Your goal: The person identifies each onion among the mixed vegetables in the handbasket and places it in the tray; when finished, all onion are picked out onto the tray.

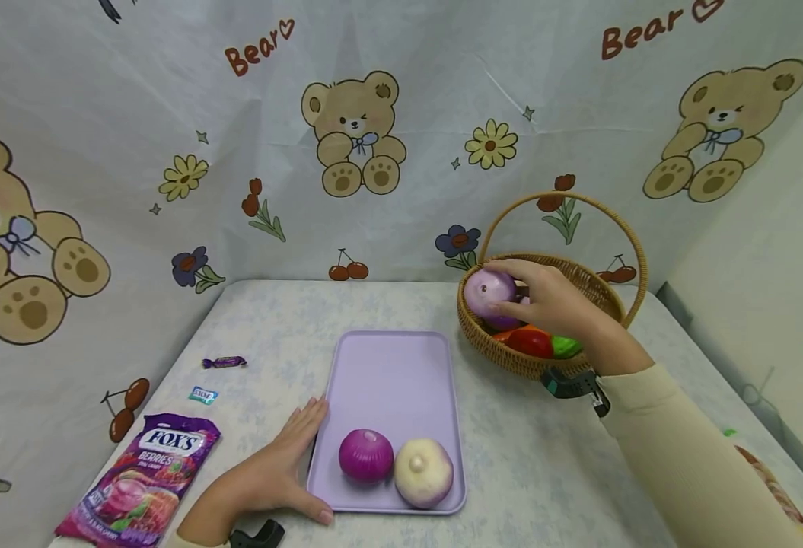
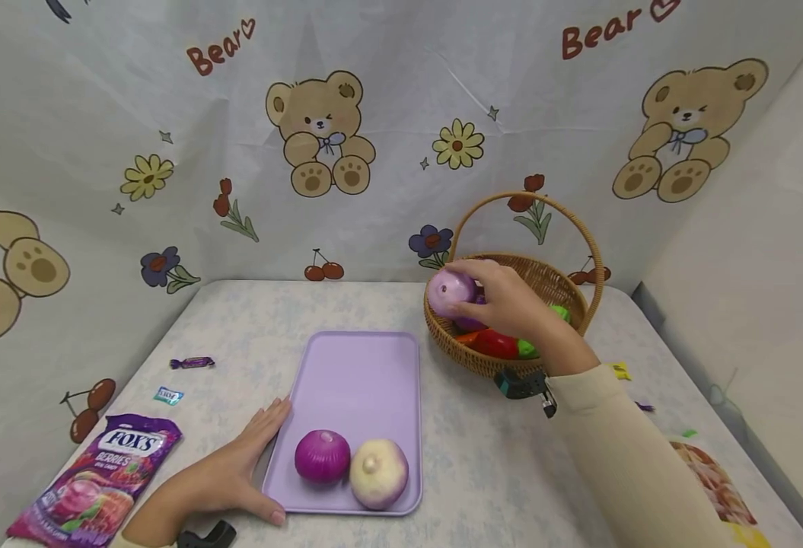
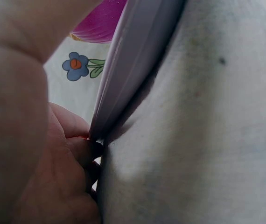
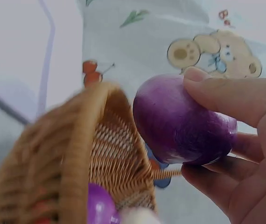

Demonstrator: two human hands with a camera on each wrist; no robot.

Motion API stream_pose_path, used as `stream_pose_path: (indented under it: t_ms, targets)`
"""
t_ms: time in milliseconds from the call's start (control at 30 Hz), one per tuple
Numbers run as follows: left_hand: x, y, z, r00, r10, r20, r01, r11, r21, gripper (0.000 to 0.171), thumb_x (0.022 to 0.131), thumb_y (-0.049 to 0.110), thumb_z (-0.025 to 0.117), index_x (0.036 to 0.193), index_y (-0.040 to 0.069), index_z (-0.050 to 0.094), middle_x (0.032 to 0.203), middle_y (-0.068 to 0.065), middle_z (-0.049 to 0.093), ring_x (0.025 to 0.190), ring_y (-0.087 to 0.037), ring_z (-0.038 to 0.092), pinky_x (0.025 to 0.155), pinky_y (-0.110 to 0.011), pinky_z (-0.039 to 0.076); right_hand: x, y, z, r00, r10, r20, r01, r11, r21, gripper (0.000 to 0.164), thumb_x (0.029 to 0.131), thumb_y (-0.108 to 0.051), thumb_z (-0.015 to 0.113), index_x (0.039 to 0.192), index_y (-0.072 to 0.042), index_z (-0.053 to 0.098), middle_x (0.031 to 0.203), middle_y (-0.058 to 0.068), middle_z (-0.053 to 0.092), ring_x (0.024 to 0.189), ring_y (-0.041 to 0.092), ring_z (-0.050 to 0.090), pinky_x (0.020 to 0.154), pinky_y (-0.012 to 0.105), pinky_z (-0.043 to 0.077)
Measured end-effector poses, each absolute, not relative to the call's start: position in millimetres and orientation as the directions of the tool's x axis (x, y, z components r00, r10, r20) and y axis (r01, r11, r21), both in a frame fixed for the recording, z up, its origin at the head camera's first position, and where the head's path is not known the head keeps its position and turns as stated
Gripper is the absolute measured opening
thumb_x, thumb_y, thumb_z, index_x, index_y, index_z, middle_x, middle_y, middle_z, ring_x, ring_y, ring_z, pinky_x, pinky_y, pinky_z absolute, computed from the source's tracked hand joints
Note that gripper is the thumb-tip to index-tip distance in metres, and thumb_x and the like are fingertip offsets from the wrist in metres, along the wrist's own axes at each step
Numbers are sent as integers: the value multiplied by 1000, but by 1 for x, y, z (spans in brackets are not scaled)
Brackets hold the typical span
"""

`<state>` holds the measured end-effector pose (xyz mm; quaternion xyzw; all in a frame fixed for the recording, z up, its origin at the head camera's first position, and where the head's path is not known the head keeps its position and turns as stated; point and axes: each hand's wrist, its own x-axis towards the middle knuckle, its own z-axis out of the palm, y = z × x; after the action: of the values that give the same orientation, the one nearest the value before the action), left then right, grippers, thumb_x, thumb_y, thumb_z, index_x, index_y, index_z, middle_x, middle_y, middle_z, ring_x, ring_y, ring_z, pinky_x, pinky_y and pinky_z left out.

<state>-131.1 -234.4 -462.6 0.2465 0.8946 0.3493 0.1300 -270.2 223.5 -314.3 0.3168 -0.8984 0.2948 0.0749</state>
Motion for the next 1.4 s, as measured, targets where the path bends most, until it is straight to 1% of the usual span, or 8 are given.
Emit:
stream_pose_path:
  t_ms: [200, 333, 433, 533, 633, 833, 1167, 1400]
  targets:
    - [-130, -238, -459, -849, 527, -44, 360, 638, 681, 155, 57, 66, 97, 166, -5, 12, 172, -24, 5, 158, -39, -1, 124, -35, -8, -260, 201, -307, -726, -543, 421, -685, 524, -506, 65, 89, -8, 87, 147, -1, 59, 144, 16, 60, 127, 36, 59, 97, 53, 56]
    - [-130, -239, -458, -847, 531, -39, 367, 636, 679, 155, 58, 66, 97, 166, -6, 12, 172, -24, 4, 158, -39, -1, 124, -33, -9, -254, 181, -306, -648, -575, 499, -760, 447, -472, 63, 88, -8, 88, 144, 2, 61, 140, 15, 63, 124, 33, 59, 98, 48, 57]
    - [-130, -240, -459, -847, 529, -47, 365, 644, 673, 156, 58, 66, 97, 166, -5, 11, 172, -24, 4, 158, -38, -1, 125, -42, -6, -249, 167, -309, -586, -614, 530, -806, 375, -457, 64, 87, -6, 88, 144, 4, 60, 142, 15, 62, 126, 30, 59, 101, 42, 55]
    - [-132, -239, -461, -848, 527, -54, 364, 654, 663, 156, 58, 67, 97, 166, -4, 10, 173, -23, 3, 158, -38, -1, 125, -53, -2, -243, 155, -314, -556, -645, 525, -822, 331, -464, 66, 88, -8, 87, 146, 4, 59, 146, 13, 61, 130, 27, 59, 103, 39, 54]
    - [-135, -235, -464, -842, 538, -47, 378, 650, 659, 156, 58, 68, 96, 167, -3, 10, 173, -23, 3, 158, -38, -1, 125, -58, 0, -237, 149, -322, -556, -663, 500, -817, 325, -477, 68, 87, -11, 89, 146, 3, 59, 146, 13, 61, 129, 27, 60, 100, 40, 56]
    - [-137, -231, -465, -829, 558, -37, 399, 637, 659, 156, 58, 67, 96, 166, -4, 9, 173, -23, 3, 158, -38, -2, 125, -57, 1, -225, 143, -342, -583, -697, 417, -779, 335, -530, 64, 89, -14, 88, 145, 1, 60, 144, 12, 63, 127, 28, 62, 99, 45, 57]
    - [-133, -234, -463, -838, 543, -50, 378, 644, 666, 156, 57, 65, 97, 166, -6, 9, 172, -24, 3, 158, -39, -1, 125, -57, 1, -219, 139, -379, -597, -778, 196, -705, 393, -590, 58, 94, -23, 83, 144, -1, 62, 137, 5, 66, 112, 14, 65, 94, 35, 58]
    - [-134, -234, -464, -838, 544, -52, 376, 643, 667, 156, 58, 65, 97, 166, -6, 9, 172, -24, 3, 158, -39, -1, 125, -57, 1, -219, 141, -396, -601, -784, 153, -684, 406, -606, 54, 97, -24, 81, 142, -1, 63, 137, 8, 66, 109, 17, 65, 93, 42, 59]
